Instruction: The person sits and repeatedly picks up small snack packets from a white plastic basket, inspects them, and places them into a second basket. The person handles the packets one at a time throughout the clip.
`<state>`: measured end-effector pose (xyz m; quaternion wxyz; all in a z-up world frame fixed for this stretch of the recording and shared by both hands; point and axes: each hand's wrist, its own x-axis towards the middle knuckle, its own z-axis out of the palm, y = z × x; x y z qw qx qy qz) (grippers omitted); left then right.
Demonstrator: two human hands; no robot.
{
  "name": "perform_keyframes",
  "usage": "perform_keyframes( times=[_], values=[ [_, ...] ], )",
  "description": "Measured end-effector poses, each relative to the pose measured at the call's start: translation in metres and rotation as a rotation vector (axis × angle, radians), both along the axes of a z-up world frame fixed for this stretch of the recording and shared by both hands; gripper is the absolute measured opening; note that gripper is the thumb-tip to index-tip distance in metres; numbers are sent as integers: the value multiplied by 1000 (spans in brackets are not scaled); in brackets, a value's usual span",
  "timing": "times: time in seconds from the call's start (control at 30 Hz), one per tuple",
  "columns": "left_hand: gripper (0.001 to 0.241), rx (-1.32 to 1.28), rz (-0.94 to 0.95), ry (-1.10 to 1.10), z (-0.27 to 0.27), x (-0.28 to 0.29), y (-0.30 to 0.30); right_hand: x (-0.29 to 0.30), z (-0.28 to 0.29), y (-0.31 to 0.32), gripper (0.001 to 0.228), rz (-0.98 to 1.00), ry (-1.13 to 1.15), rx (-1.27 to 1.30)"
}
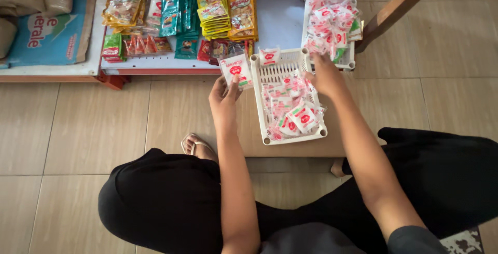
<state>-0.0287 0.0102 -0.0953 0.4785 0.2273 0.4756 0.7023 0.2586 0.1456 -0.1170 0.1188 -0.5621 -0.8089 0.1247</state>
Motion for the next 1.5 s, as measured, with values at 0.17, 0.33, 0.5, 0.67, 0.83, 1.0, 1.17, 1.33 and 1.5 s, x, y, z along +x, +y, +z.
perform_keyframes(
  times=[0.17,0.33,0.5,0.67,0.83,1.0,1.17,1.33,1.5],
  values=[
    [24,-103,-90,113,-35,7,15,19,-7,7,40,-69,60,-551],
    [25,-274,-146,613,-51,14,5,-1,-35,4,41,-31,53,-213],
    [24,-1,213,704,-60,0,13,-46,-33,-18,61,99,60,55],
    [26,-180,170,529,-70,-20,10,-89,-14,-37,72,203,188,235],
    [30,-66,76,528,-76,-19,12,-144,-5,-47,93,504,125,351],
    [31,-231,38,727,-71,-18,5,-154,5,-34,64,450,130,187],
    [22,-388,-45,1059,-61,-42,-10,-128,9,-25,20,281,109,-55],
    [26,-369,19,1072,-61,-41,-8,-81,-1,-28,13,291,368,163],
    [26,-299,36,950,-53,-28,-4,-93,-23,-45,13,355,288,-28]
  ],
)
